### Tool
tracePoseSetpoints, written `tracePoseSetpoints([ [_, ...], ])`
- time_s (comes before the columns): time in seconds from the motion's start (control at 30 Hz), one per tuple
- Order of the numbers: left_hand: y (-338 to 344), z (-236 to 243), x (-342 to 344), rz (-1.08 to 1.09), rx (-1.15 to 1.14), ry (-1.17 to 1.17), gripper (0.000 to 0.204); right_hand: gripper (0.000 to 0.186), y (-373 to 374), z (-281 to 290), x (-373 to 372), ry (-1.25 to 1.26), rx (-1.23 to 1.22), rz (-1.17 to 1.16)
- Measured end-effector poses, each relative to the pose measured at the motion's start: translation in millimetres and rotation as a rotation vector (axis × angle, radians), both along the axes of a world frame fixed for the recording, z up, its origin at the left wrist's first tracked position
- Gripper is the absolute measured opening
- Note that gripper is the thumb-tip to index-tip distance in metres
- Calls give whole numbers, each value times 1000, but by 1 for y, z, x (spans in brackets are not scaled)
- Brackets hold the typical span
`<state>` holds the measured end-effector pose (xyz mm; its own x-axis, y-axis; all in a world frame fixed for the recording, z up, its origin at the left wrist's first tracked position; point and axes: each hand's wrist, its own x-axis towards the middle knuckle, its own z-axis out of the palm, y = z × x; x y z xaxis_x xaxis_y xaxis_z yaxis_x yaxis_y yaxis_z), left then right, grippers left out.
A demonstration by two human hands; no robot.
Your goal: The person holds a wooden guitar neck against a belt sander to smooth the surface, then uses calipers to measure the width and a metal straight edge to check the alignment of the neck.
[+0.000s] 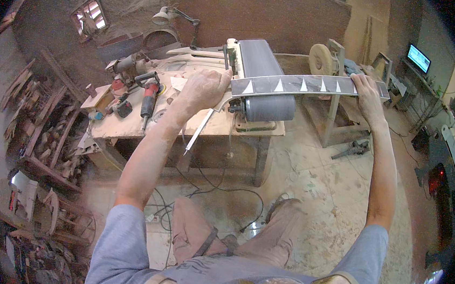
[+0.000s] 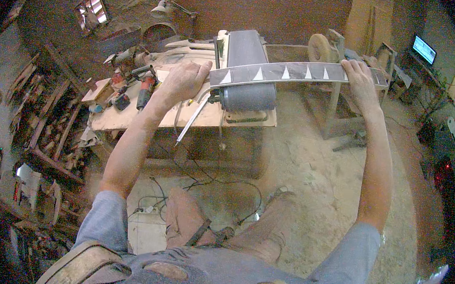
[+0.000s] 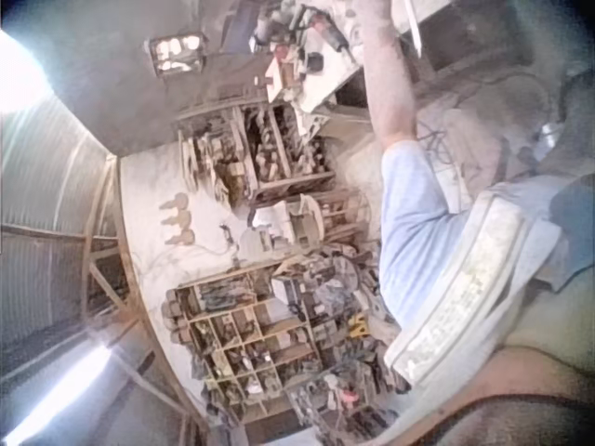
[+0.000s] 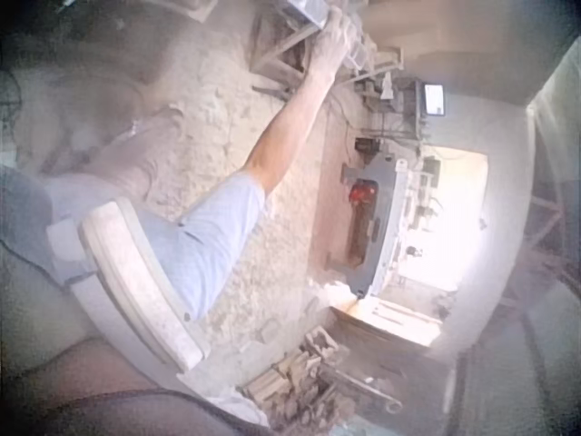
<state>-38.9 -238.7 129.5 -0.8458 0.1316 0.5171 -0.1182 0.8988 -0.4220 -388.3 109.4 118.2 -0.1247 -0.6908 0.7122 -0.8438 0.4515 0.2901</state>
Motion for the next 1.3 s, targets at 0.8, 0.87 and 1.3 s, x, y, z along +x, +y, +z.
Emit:
tracePoseSetpoints([
  [0.8, 19, 7, -11, -16, 96, 258, 49, 57, -4, -5, -19, 228, -153, -107],
  [0.87, 14, 2, -16, 27, 99, 211, 49, 55, 1, -4, -10, 205, -149, -73],
  [1.3, 2, 5, 0, 95, 139, -126, 23, 39, -8, -3, -8, 0, -35, 11],
])
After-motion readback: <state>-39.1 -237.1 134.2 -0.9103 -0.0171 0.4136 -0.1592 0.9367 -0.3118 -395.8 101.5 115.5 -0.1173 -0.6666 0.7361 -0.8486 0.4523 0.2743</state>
